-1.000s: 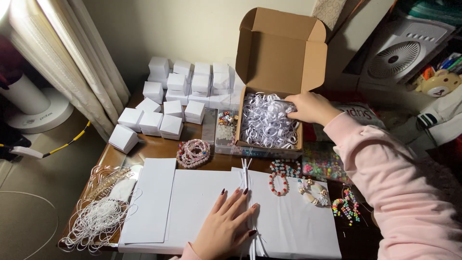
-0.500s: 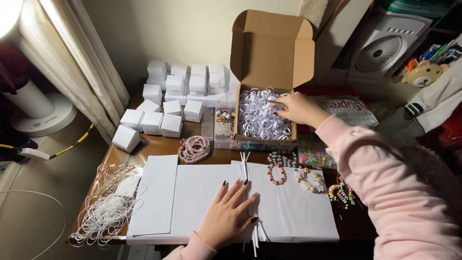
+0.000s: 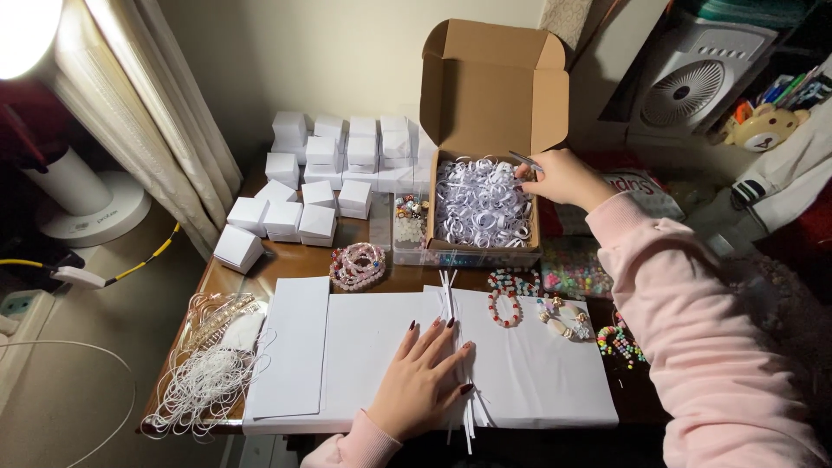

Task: The person sits at a cluttered table and uses scissors to cut a bundle of white plastic strips into shorter pieces. They repeatedly pick up the strips, align them, and trim them, placing the cut pieces back on the table.

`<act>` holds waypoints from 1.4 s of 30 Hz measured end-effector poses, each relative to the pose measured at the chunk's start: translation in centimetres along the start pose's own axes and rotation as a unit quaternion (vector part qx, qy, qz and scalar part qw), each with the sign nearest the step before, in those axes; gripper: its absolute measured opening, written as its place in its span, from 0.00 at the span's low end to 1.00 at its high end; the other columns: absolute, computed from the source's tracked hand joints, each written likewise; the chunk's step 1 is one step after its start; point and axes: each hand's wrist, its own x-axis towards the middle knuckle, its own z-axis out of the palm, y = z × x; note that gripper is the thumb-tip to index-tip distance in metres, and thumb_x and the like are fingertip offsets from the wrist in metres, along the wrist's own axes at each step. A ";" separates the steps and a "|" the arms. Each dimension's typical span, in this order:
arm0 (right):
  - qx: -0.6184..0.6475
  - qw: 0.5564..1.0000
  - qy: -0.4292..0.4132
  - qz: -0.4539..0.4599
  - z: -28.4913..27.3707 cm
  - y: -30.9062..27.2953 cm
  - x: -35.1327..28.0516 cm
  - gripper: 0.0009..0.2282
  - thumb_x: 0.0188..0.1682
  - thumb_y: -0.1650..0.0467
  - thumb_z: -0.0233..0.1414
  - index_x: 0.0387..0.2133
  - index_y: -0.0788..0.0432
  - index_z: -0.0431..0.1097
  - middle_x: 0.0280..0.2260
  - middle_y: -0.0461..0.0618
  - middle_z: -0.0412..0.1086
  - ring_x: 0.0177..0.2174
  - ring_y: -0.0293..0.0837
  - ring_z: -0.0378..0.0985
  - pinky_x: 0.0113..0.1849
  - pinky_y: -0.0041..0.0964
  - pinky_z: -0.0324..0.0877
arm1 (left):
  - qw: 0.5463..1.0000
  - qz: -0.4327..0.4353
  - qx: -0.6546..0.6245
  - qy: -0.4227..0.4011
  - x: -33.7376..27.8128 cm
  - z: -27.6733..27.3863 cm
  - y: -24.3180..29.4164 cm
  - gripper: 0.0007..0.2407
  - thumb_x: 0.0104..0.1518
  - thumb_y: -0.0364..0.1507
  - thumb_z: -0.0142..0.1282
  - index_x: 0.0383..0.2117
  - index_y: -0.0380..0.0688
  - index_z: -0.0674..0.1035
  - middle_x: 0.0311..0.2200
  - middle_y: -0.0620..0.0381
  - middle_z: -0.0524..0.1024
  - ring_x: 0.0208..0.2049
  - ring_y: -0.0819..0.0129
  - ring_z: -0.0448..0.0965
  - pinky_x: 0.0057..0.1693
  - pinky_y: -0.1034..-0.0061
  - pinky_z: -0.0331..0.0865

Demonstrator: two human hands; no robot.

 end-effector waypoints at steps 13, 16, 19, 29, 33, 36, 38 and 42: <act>0.173 0.977 0.122 -0.038 1.5 -9.5 -17.1 0.20 0.53 0.76 0.50 0.59 0.58 0.56 0.18 0.42 0.57 0.17 0.39 0.58 0.23 0.35 0.55 | 1.000 -0.005 -0.017 -0.002 -0.5 1.7 -1.5 0.26 0.63 0.40 0.51 0.68 0.51 0.65 0.67 0.44 0.63 0.70 0.46 0.57 0.70 0.52 0.51; 0.345 0.936 0.065 -0.024 2.5 -11.2 -24.7 0.10 0.55 0.78 0.46 0.48 0.61 0.59 0.23 0.44 0.57 0.21 0.38 0.58 0.29 0.33 0.63 | 0.994 -0.043 -0.090 0.042 -0.7 2.3 -2.0 0.24 0.60 0.29 0.54 0.65 0.45 0.67 0.63 0.40 0.66 0.67 0.42 0.61 0.66 0.53 0.59; 0.464 0.885 0.039 -0.020 4.6 -11.9 -31.1 0.05 0.57 0.79 0.43 0.34 0.63 0.65 0.21 0.47 0.61 0.21 0.40 0.62 0.28 0.33 0.67 | 0.972 -0.091 -0.169 0.132 -0.5 1.9 -1.8 0.20 0.57 0.23 0.57 0.58 0.45 0.74 0.58 0.42 0.72 0.61 0.40 0.70 0.62 0.54 0.68; 0.549 0.801 0.108 0.213 13.1 -7.9 -42.6 0.19 0.57 0.70 0.48 0.56 0.70 0.73 0.28 0.47 0.67 0.25 0.38 0.63 0.31 0.30 0.62 | 0.980 -0.112 -0.114 0.118 -2.2 -1.9 4.4 0.14 0.54 0.40 0.66 0.38 0.48 0.77 0.34 0.53 0.73 0.34 0.52 0.72 0.44 0.61 0.66; 0.556 0.799 0.132 0.188 12.9 -7.5 -44.1 0.16 0.58 0.72 0.46 0.51 0.72 0.75 0.24 0.52 0.66 0.22 0.43 0.68 0.29 0.31 0.64 | 0.995 -0.064 -0.047 0.056 -2.7 0.1 6.8 0.22 0.47 0.41 0.69 0.48 0.53 0.78 0.37 0.53 0.70 0.38 0.54 0.70 0.44 0.61 0.66; 0.563 0.804 0.132 0.140 13.5 -7.8 -44.1 0.15 0.56 0.74 0.47 0.51 0.70 0.75 0.24 0.52 0.68 0.21 0.42 0.69 0.28 0.30 0.65 | 0.997 -0.040 0.009 0.068 -2.3 1.2 7.0 0.25 0.44 0.41 0.72 0.50 0.51 0.79 0.37 0.54 0.70 0.38 0.54 0.68 0.40 0.60 0.64; 0.580 0.804 0.098 0.084 14.5 -7.8 -44.2 0.15 0.54 0.74 0.49 0.52 0.70 0.75 0.23 0.51 0.70 0.20 0.40 0.70 0.25 0.30 0.68 | 0.995 -0.055 0.046 0.067 -2.3 1.9 7.0 0.18 0.48 0.42 0.68 0.44 0.53 0.82 0.35 0.53 0.68 0.36 0.54 0.66 0.38 0.61 0.63; 0.568 0.814 0.063 0.103 13.5 -9.2 -44.3 0.17 0.54 0.72 0.50 0.52 0.71 0.76 0.22 0.49 0.69 0.20 0.41 0.73 0.26 0.31 0.72 | 0.992 -0.046 0.073 0.095 -2.5 2.0 7.3 0.12 0.51 0.39 0.65 0.39 0.53 0.83 0.33 0.54 0.69 0.34 0.54 0.66 0.37 0.61 0.61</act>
